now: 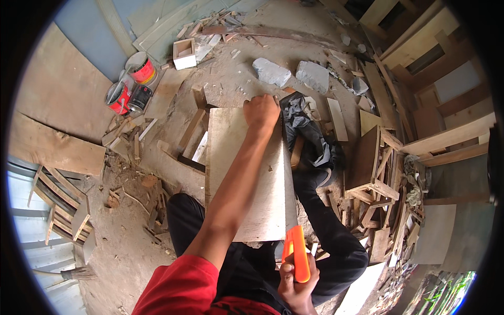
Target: The person sits on the floor and uses a hand saw to cut a rectangular piece of wood placed on a small wooden stand. After sawing through the wood, the person uses a hammer to break off the cut section and then uses the hammer to chip away at the edges of the remaining piece.
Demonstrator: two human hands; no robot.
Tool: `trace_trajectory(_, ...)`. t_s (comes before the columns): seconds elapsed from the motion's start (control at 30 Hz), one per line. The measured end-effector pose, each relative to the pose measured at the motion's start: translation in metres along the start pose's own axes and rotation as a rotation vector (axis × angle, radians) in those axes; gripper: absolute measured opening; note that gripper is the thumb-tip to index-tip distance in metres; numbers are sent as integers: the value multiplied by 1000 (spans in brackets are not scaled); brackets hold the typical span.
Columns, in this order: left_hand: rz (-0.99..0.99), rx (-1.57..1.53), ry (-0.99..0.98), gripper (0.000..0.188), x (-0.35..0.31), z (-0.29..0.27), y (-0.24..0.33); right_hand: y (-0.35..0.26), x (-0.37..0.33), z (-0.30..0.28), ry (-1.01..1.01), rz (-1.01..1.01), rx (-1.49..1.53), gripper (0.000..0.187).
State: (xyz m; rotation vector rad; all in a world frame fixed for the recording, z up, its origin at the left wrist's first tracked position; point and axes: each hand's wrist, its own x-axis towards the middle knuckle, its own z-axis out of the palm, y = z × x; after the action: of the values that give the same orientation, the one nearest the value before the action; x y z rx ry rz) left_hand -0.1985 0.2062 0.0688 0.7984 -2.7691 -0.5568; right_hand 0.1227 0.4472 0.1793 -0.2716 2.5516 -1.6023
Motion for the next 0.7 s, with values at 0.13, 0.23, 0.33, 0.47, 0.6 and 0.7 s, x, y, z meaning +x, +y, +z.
trace_trajectory(0.13, 38, -6, -24, 32, 2, 4, -2, -13, 55, 9, 59, 24, 47, 20)
trace_trajectory(0.23, 50, -33, 4, 30, 6, 8, -7, -15, 118, 31, 54, -70, 67, 18)
trace_trajectory(0.33, 28, -83, -37, 29, 1, -11, -3, -25, 151, 36, 8, 63, 53, 19)
trace_trajectory(0.47, -22, -148, -8, 29, 11, -7, -9, 3, 112, 36, 53, 142, 324, 16)
trace_trajectory(0.6, -32, -134, 0, 25, 7, 1, -3, 2, 33, 8, 37, 204, 264, 15)
trace_trajectory(0.7, -41, -150, -24, 31, 8, -1, -5, -10, 2, -3, -12, 144, 85, 23)
